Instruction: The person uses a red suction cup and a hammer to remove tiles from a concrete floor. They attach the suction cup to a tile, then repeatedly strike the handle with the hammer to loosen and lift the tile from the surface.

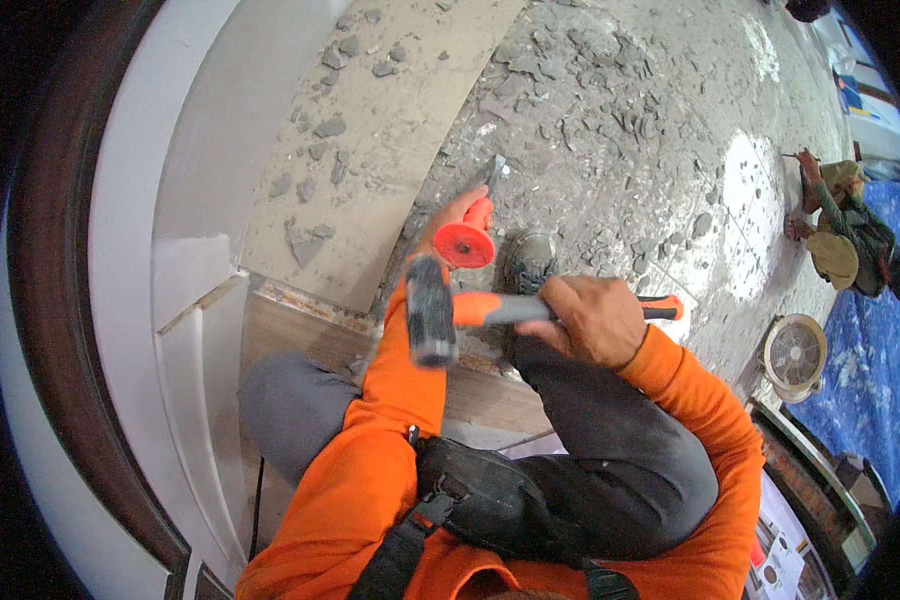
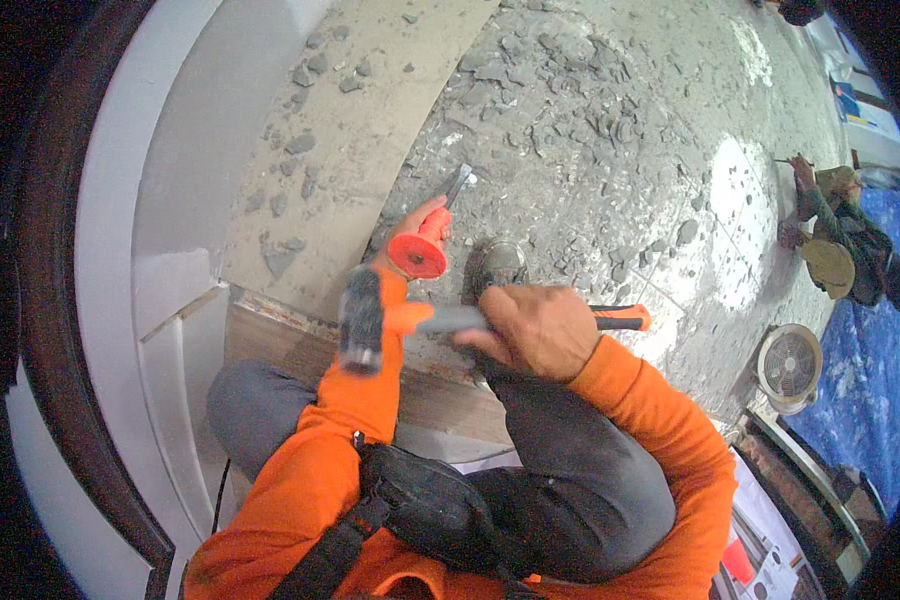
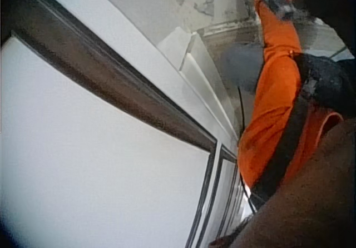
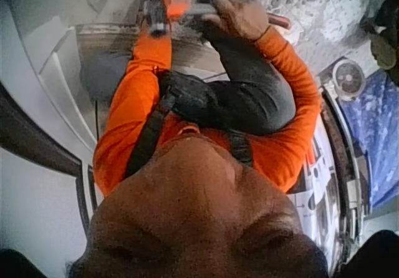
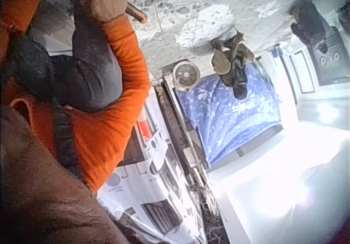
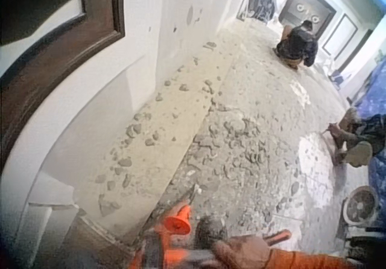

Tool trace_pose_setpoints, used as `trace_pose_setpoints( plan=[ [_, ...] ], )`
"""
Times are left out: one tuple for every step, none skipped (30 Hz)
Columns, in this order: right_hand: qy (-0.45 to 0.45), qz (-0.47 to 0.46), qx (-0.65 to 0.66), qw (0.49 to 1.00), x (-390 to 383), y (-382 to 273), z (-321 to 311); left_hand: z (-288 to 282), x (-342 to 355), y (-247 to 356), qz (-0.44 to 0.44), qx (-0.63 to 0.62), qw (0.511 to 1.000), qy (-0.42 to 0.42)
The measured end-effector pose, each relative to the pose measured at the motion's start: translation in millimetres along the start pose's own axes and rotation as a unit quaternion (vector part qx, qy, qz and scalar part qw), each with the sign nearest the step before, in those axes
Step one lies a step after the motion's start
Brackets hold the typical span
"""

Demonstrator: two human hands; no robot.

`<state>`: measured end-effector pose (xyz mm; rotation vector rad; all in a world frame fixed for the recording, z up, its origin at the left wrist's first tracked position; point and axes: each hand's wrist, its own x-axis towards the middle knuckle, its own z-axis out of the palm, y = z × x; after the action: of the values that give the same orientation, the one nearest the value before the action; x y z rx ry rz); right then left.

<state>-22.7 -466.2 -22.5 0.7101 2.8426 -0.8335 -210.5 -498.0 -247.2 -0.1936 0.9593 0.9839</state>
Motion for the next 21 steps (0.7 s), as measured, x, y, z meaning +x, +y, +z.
trace_pose_setpoints(
  plan=[
    [0.016, -0.029, 0.027, 0.999, 0.7, -3.4, -2.4, 0.8, 0.4, -4.0, 0.022, -0.019, 1.0, 0.0],
    [0.03, -0.069, 0.034, 0.997, 3.0, -4.2, -5.3, 1.2, 0.6, -7.7, 0.032, -0.02, 0.999, -0.004],
    [0.026, -0.09, 0.013, 0.996, 2.8, 1.5, -4.6, 4.9, 0.2, -8.3, 0.043, -0.019, 0.999, -0.011],
    [0.023, -0.111, -0.01, 0.994, 1.7, 11.4, -3.0, 7.2, -0.2, -6.6, 0.055, -0.019, 0.998, -0.02],
    [0.02, -0.132, -0.033, 0.991, 0.1, 23.2, -0.3, 1.3, 9.0, -5.0, 0.01, -0.016, 0.999, -0.038],
    [0.011, -0.107, -0.071, 0.992, 1.8, 36.3, 7.7, -18.5, 20.8, -1.0, -0.028, -0.016, 0.998, -0.047],
    [0.016, -0.026, -0.106, 0.994, 2.3, 42.9, 13.7, -18.2, 25.0, 3.1, -0.073, -0.015, 0.995, -0.064],
    [-0.005, 0.026, -0.1, 0.995, -3.2, 42.4, 16.9, -18.2, 25.3, 2.5, -0.07, -0.007, 0.996, -0.056],
    [-0.027, 0.083, -0.091, 0.992, -5.6, 34.9, 17.1, -8.2, 16.1, 4.2, -0.074, 0.003, 0.996, -0.048],
    [-0.02, 0.066, -0.075, 0.995, -3.7, 26.6, 13.5, -1.6, 5.4, 6.5, -0.074, 0.013, 0.996, -0.039],
    [-0.014, 0.049, -0.059, 0.997, -1.1, 18.2, 7.4, 6.5, -3.0, 5.3, -0.027, 0.019, 0.999, -0.029],
    [-0.006, 0.026, -0.041, 0.999, 2.9, 11.2, 2.0, 12.7, -12.5, 4.2, 0.023, 0.025, 0.999, -0.015],
    [0.001, -0.017, -0.029, 0.999, 5.1, 6.4, -3.1, 13.3, -13.7, 3.6, 0.048, 0.021, 0.999, -0.015],
    [0.008, -0.06, -0.016, 0.998, 7.2, 2.4, -7.3, 13.5, -14.4, 2.9, 0.072, 0.019, 0.997, -0.017],
    [0.017, -0.109, -0.002, 0.994, 11.9, -0.7, -9.2, 7.5, -14.2, 3.8, 0.076, 0.007, 0.997, -0.029],
    [0.006, -0.133, 0.0, 0.991, 8.4, 5.6, -6.5, 4.9, -7.5, 3.3, 0.054, 0.006, 0.997, -0.048],
    [0.002, -0.094, -0.032, 0.995, 2.4, 18.5, 1.7, 2.1, -0.5, 3.8, 0.033, 0.004, 0.997, -0.066],
    [-0.002, -0.058, -0.062, 0.996, -1.7, 32.7, 13.2, -6.1, 10.6, 8.4, -0.005, 0.013, 0.997, -0.078],
    [-0.007, -0.02, -0.093, 0.995, 0.1, 37.1, 13.6, -5.8, 14.7, 12.2, -0.046, 0.021, 0.995, -0.091],
    [-0.037, 0.059, -0.113, 0.991, -0.5, 34.7, 15.1, -5.1, 14.4, 9.8, -0.024, 0.025, 0.998, -0.06],
    [-0.044, 0.064, -0.093, 0.993, 1.0, 26.5, 12.0, -1.0, 9.3, 4.2, -0.008, 0.03, 0.999, -0.027]
  ],
)
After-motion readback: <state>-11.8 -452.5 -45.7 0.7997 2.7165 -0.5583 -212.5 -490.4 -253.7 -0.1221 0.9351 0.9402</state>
